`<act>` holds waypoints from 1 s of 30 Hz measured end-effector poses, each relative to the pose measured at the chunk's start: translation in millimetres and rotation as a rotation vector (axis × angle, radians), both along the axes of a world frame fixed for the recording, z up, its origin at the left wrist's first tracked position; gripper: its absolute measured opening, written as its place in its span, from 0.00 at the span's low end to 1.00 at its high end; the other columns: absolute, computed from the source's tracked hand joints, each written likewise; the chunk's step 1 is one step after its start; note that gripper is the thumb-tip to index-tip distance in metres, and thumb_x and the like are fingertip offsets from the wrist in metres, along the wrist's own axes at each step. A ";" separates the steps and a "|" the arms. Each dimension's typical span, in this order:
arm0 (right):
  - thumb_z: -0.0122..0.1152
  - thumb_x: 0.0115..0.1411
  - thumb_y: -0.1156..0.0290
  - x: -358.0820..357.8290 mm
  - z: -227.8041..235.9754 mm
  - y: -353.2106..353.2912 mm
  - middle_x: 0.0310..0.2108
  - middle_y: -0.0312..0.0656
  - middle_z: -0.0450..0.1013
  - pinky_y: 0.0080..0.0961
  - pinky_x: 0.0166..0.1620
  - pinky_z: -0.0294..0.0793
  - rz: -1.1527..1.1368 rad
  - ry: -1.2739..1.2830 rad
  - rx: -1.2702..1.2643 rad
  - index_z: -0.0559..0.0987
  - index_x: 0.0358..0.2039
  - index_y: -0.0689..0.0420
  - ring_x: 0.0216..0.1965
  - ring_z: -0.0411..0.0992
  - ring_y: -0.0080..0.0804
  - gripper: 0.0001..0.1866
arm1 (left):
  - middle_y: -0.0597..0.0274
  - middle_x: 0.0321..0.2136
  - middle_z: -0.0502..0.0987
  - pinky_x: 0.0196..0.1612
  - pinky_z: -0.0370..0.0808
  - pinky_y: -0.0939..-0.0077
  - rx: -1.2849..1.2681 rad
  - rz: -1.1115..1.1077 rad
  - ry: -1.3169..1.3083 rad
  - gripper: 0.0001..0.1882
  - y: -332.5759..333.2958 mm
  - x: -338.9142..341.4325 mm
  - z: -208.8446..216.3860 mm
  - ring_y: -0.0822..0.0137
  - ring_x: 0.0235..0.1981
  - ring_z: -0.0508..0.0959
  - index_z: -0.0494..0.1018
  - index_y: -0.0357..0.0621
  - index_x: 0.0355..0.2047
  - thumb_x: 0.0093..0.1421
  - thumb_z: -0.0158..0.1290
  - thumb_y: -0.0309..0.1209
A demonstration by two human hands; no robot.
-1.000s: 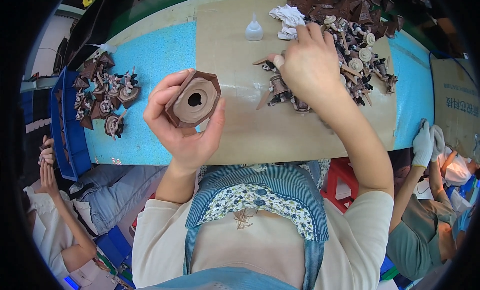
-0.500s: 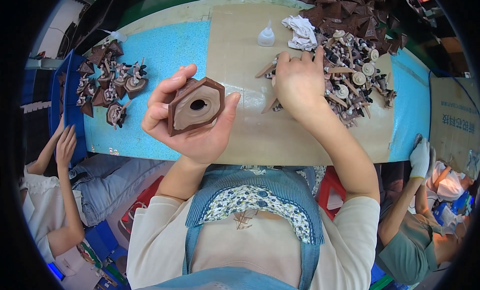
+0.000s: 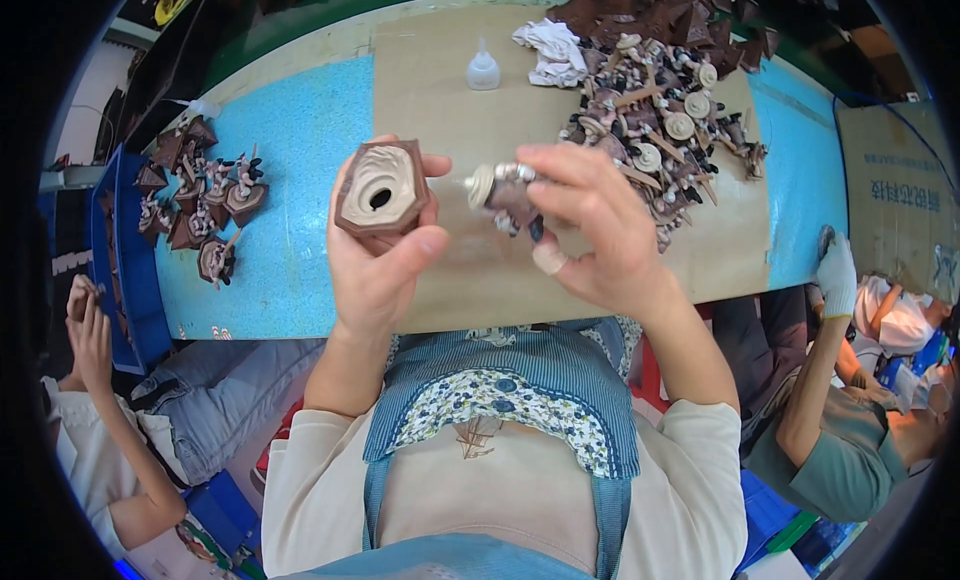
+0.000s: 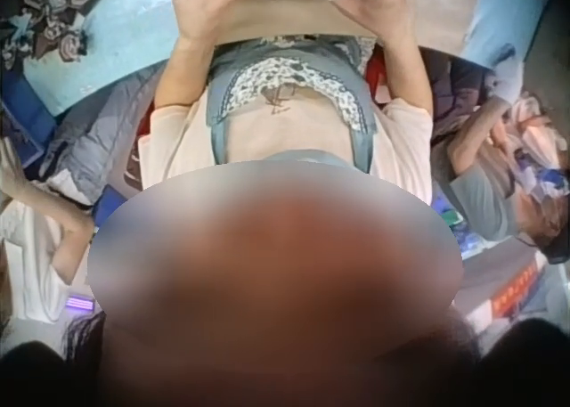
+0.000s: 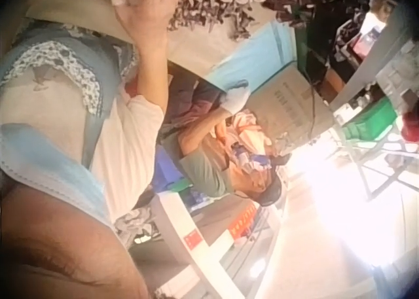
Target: The person glues small decorative resin figurine parts onto a hexagonal base using a glue bottle to assemble figurines.
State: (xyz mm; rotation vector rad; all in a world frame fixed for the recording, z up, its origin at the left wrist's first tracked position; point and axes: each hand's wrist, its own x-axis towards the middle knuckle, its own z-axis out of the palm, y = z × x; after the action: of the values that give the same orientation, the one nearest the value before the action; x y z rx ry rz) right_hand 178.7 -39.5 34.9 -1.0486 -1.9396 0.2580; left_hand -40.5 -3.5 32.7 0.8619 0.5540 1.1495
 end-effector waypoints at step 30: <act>0.62 0.50 0.78 2.1 16.6 -48.2 0.39 0.39 0.68 0.22 0.44 0.65 -0.015 0.762 -0.613 0.70 0.41 0.58 0.38 0.66 0.26 0.16 | 0.59 0.42 0.74 0.49 0.73 0.72 0.114 -0.239 0.228 0.39 -22.5 23.6 -6.1 0.69 0.44 0.75 0.62 0.38 0.50 0.41 0.73 0.29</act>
State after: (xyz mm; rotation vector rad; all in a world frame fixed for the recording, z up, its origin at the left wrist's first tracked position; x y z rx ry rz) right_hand 180.8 -87.7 51.5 -1.1152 -1.1680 1.1195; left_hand -16.9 -26.0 26.5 1.1347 0.5584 0.8765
